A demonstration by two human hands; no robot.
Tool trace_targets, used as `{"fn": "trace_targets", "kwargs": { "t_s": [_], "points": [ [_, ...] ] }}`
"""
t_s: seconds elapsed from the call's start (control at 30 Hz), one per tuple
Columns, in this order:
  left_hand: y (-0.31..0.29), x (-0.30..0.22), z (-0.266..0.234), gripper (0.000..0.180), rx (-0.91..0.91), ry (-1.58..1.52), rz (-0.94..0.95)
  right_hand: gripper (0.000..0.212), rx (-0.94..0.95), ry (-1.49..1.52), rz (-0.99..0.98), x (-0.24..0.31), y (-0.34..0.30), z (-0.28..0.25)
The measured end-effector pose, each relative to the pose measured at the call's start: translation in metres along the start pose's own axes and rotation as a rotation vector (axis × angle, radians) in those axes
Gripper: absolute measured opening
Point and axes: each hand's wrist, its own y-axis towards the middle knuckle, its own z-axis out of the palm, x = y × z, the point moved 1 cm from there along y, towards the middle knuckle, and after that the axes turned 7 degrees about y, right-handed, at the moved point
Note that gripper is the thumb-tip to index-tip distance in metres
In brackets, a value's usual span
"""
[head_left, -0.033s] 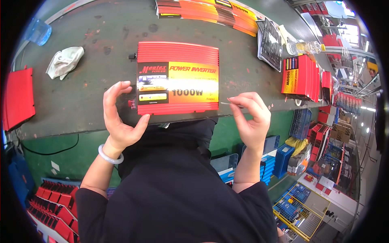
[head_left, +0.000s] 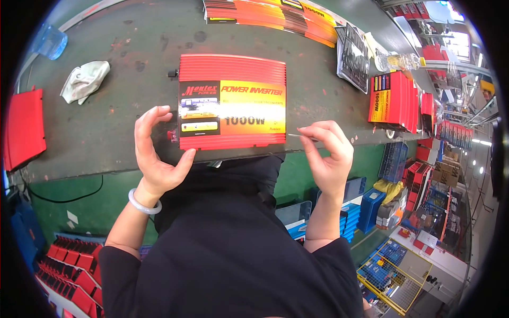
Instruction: The recorder is assembling and applying labels to power inverter housings on a production line.
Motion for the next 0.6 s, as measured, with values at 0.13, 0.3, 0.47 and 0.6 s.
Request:
{"fn": "trace_targets", "kwargs": {
  "t_s": [0.13,0.3,0.47,0.6],
  "points": [
    [-0.001,0.0,0.002,0.082,0.001,0.005,0.003,0.017,0.049,-0.03,0.004,-0.006,-0.006,0.003],
    [-0.002,-0.003,0.003,0.079,-0.017,0.012,0.006,0.02,0.183,-0.169,-0.026,-0.005,-0.006,0.0],
    [0.015,-0.032,0.0,0.067,0.072,0.287,0.127,0.021,0.269,-0.202,-0.087,-0.007,0.006,-0.006],
    [0.037,-0.056,0.008,0.074,0.355,0.469,0.129,0.018,0.231,-0.141,-0.117,-0.022,0.02,-0.015]
  ]
}}
